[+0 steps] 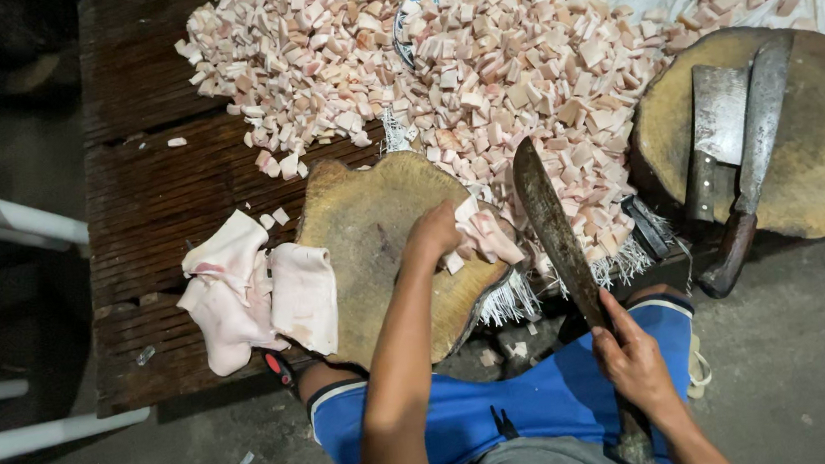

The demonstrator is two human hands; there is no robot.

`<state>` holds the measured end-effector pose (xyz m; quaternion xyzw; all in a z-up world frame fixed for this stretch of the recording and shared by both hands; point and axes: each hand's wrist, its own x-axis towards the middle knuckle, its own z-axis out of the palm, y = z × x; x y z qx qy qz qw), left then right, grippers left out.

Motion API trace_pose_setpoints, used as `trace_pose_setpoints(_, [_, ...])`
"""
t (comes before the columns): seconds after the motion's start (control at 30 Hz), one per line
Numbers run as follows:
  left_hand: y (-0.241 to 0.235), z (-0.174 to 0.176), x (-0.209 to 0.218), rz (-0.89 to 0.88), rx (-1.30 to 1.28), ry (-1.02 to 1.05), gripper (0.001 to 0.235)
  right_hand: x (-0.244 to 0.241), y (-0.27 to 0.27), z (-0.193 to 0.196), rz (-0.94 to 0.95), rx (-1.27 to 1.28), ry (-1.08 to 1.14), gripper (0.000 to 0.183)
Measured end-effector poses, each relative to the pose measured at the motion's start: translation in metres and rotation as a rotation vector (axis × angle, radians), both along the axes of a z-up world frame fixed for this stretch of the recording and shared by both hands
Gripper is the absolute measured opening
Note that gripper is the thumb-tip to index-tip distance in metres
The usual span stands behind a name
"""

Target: The person is cutting pieces of animal fat or skin into smaller cubes using a large knife on a wooden cutting board.

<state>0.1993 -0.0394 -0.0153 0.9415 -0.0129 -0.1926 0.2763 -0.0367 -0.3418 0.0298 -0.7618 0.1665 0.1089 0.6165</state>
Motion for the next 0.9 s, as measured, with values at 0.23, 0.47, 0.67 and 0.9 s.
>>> trace_pose_setpoints(0.23, [0.024, 0.06, -0.009, 0.267, -0.315, 0.309, 0.023, -0.005, 0.004, 0.014, 0.146, -0.276, -0.203, 0.061])
trace_pose_setpoints(0.47, [0.113, 0.103, -0.028, 0.218, -0.634, -0.162, 0.02, -0.024, 0.023, 0.016, 0.6, -0.538, -0.11, 0.074])
trace_pose_setpoints(0.67, [0.093, 0.069, -0.073, 0.474, -1.206, -0.026, 0.038, 0.011, 0.042, -0.01, 0.616, -0.666, -0.311, 0.075])
trace_pose_setpoints(0.9, [0.025, -0.024, -0.138, 0.624, -1.085, 0.22, 0.034, 0.049, 0.042, -0.019, 0.511, -0.672, -0.419, 0.076])
